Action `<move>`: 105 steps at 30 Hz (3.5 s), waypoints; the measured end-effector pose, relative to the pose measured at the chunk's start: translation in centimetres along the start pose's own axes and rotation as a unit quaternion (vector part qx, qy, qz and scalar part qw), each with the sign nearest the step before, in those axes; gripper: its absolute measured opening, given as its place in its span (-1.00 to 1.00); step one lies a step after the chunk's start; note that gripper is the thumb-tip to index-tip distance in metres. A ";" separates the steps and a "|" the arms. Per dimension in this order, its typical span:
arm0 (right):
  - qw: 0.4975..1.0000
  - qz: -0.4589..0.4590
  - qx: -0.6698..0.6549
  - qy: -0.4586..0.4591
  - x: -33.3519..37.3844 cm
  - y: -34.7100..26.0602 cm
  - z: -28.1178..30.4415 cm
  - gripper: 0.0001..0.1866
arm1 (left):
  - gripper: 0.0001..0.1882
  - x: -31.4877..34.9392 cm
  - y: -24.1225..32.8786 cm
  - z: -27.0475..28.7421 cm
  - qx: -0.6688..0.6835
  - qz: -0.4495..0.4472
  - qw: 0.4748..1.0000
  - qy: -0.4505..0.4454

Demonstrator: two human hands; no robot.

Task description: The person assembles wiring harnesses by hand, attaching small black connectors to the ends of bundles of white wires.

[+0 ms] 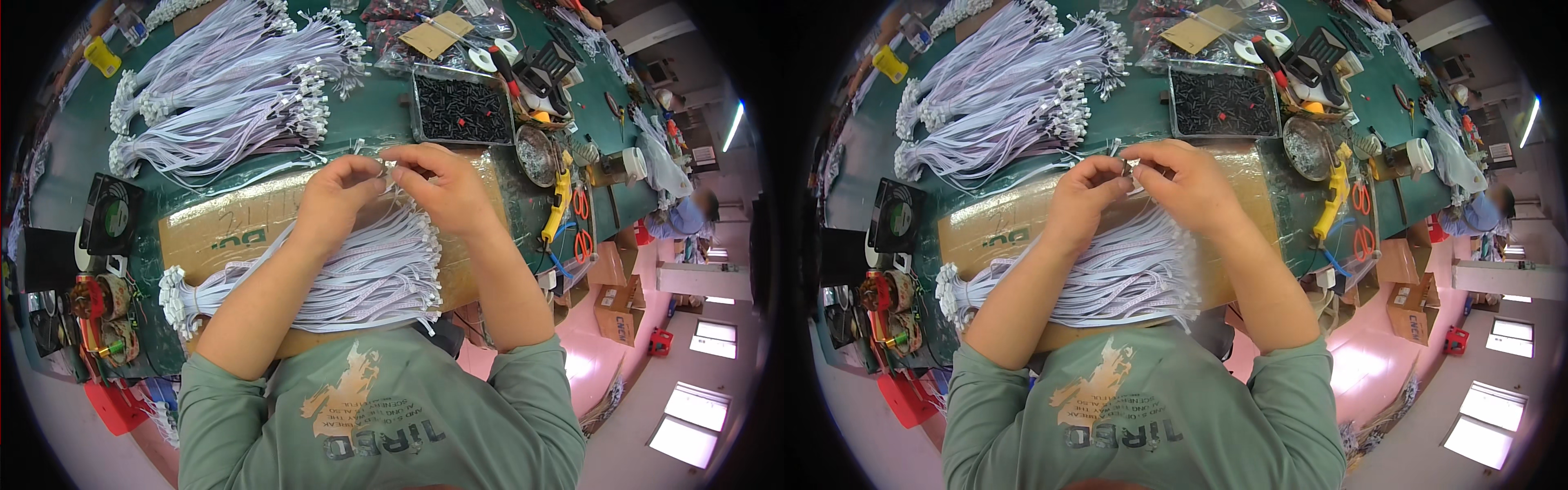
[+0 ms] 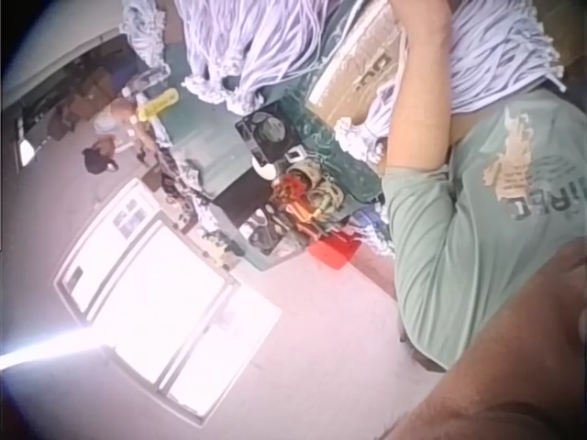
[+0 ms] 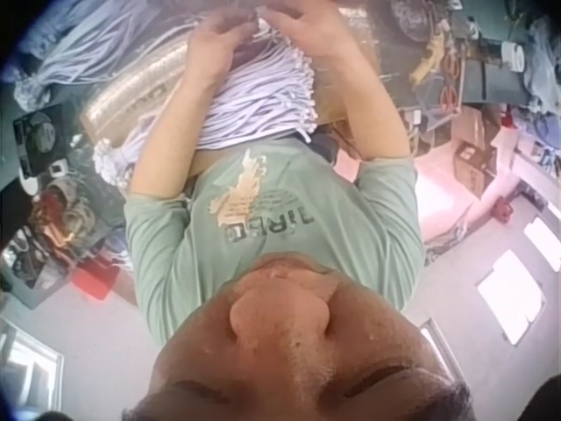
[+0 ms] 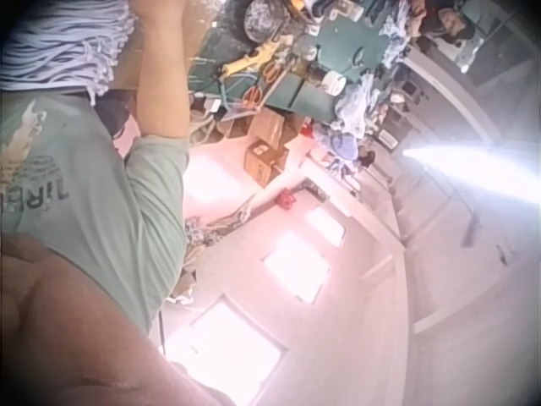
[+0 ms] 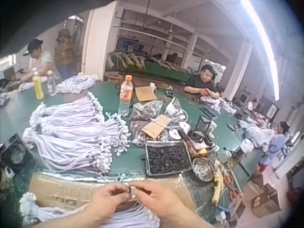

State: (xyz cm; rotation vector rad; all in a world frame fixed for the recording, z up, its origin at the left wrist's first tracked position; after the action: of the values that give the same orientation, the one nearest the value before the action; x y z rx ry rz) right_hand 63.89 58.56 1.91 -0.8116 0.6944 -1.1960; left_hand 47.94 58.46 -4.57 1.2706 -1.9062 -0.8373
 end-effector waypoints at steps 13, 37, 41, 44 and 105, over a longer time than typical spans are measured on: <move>0.986 0.100 0.120 0.052 0.3 -1.0 -0.2 -0.77 | -0.79 -0.1 0.0 0.1 -0.015 0.033 0.999 0.013; 0.994 0.039 0.080 0.060 0.0 -0.1 -0.1 -0.71 | -0.82 0.2 0.5 -0.5 -0.031 0.034 0.999 0.014; 0.996 0.014 0.040 0.074 -0.3 0.9 -0.5 -0.72 | -0.85 -0.1 0.2 -0.4 -0.027 0.023 0.999 0.015; 0.998 -0.009 0.004 0.064 -0.5 1.4 -0.9 -0.72 | -0.88 -0.2 0.1 0.1 -0.090 0.009 0.996 0.028; 0.882 0.069 0.403 0.236 -5.6 7.2 6.3 -0.82 | -0.84 0.1 -0.5 -0.1 0.008 0.104 0.994 0.017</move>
State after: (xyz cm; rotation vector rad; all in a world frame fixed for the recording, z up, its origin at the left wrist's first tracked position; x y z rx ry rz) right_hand 71.48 66.28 -0.51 0.2365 0.5470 -1.4039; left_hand 48.19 58.23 -4.89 1.0668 -1.9817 -0.6890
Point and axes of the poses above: each hand's wrist, its own x-axis away from the middle knuckle, its own z-axis out of the back of the hand, y = z × x, the point moved 4 cm from there along -x, towards the middle knuckle, and after that the axes turned 8 degrees about x, right-handed, at the moved point
